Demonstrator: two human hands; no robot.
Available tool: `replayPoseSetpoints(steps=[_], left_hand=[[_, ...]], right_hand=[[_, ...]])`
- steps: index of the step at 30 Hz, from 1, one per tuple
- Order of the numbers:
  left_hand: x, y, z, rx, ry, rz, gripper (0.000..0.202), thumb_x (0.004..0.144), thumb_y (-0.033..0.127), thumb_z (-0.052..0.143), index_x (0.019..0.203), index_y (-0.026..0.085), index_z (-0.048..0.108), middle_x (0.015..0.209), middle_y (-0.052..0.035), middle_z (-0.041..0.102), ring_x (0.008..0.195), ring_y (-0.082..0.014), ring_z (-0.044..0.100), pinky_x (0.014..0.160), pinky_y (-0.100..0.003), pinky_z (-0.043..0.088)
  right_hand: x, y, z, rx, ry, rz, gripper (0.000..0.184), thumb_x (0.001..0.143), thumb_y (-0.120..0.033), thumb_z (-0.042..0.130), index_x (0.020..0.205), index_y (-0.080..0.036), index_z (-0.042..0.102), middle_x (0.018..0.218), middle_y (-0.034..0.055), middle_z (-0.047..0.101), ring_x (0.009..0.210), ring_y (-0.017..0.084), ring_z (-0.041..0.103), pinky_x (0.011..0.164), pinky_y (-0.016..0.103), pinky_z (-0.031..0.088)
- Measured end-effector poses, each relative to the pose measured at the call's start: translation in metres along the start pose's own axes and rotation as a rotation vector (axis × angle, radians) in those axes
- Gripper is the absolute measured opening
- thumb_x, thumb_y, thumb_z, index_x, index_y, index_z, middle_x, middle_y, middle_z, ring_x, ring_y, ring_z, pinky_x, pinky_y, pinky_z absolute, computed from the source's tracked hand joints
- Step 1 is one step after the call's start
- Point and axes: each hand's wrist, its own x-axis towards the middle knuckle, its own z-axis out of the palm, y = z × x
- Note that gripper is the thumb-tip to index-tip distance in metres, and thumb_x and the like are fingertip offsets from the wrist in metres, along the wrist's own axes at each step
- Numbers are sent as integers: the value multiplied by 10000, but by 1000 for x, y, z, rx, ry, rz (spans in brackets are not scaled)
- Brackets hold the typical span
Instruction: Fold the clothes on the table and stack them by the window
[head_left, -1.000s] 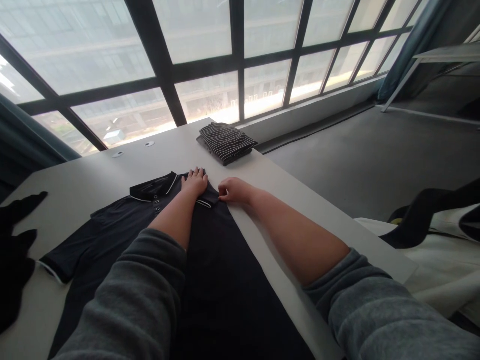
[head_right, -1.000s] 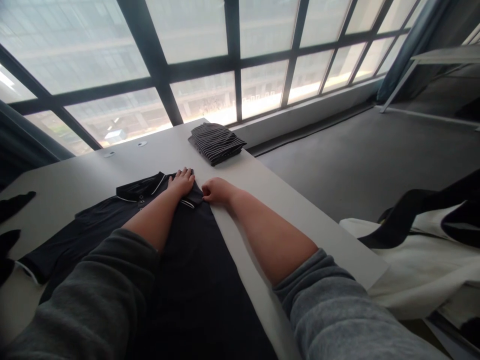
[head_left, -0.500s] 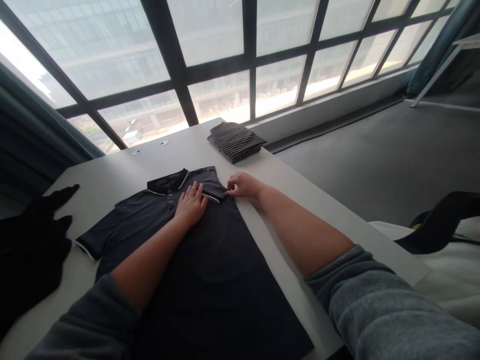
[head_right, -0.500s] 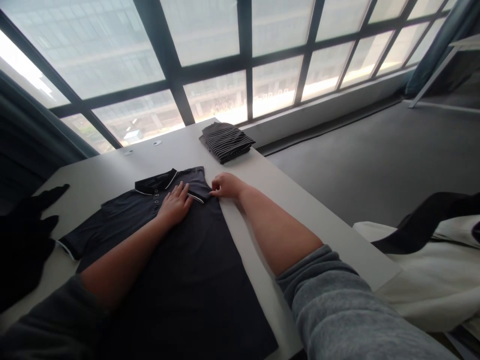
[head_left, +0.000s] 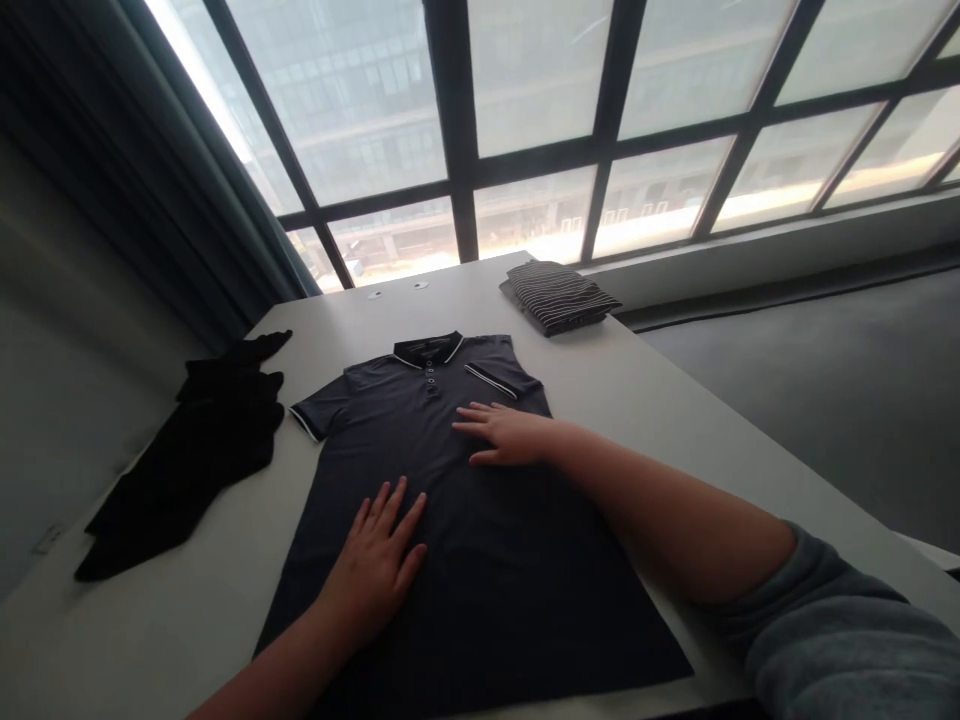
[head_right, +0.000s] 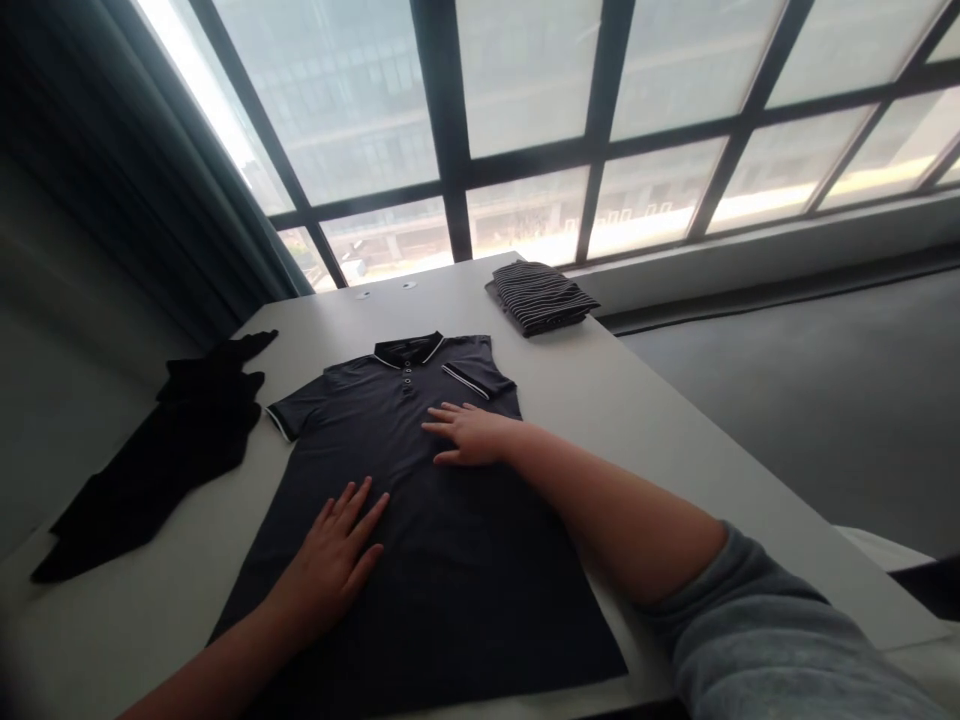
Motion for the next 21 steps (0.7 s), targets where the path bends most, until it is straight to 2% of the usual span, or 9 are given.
replayPoseSetpoints(steps=[3, 7, 10, 13, 18, 21], left_hand=[[-12, 35, -14, -55, -54, 95, 677, 1067, 433, 508, 1699, 364, 275, 1782, -52, 215, 1628, -333, 271, 1272, -587, 359], [-16, 64, -33, -163, -185, 219, 755, 1025, 454, 595, 1701, 336, 280, 1780, -89, 187, 1633, -346, 251, 1292, -607, 312], [-19, 74, -39, -274, -244, 335, 785, 1007, 475, 622, 1701, 338, 282, 1775, -99, 174, 1633, -360, 240, 1301, -618, 283], [-21, 84, -41, -394, -257, 452, 730, 1038, 519, 552, 1699, 368, 281, 1774, -87, 157, 1640, -366, 209, 1302, -649, 254], [-17, 108, -56, -496, -295, 494, 620, 1097, 584, 345, 1660, 329, 398, 1755, -145, 230, 1631, -385, 202, 1274, -690, 264], [-4, 107, -65, -494, -267, 526, 644, 1089, 624, 324, 1642, 314, 434, 1737, -145, 301, 1610, -380, 293, 1258, -671, 301]], right_hand=[[0, -8, 15, -6, -23, 14, 744, 1053, -650, 497, 1696, -310, 337, 1778, 94, 184, 1641, 408, 148, 1294, 691, 73], [-5, -2, 21, -10, 17, 38, 670, 1081, -614, 454, 1687, -350, 343, 1781, 63, 186, 1652, 359, 132, 1315, 638, 46], [-18, 1, 22, -29, 48, 137, 674, 1081, -606, 449, 1688, -327, 353, 1780, 81, 171, 1652, 346, 135, 1326, 602, 92], [-37, 1, 23, -52, 73, 219, 672, 1080, -597, 435, 1689, -324, 355, 1773, 77, 180, 1649, 327, 157, 1335, 572, 128], [-59, 2, 18, -65, 50, 253, 645, 1068, -549, 442, 1681, -367, 363, 1765, 21, 193, 1645, 296, 172, 1348, 549, 137], [-61, 4, 15, -82, 27, 259, 649, 1067, -537, 432, 1684, -348, 366, 1766, 30, 195, 1645, 294, 172, 1349, 547, 146]])
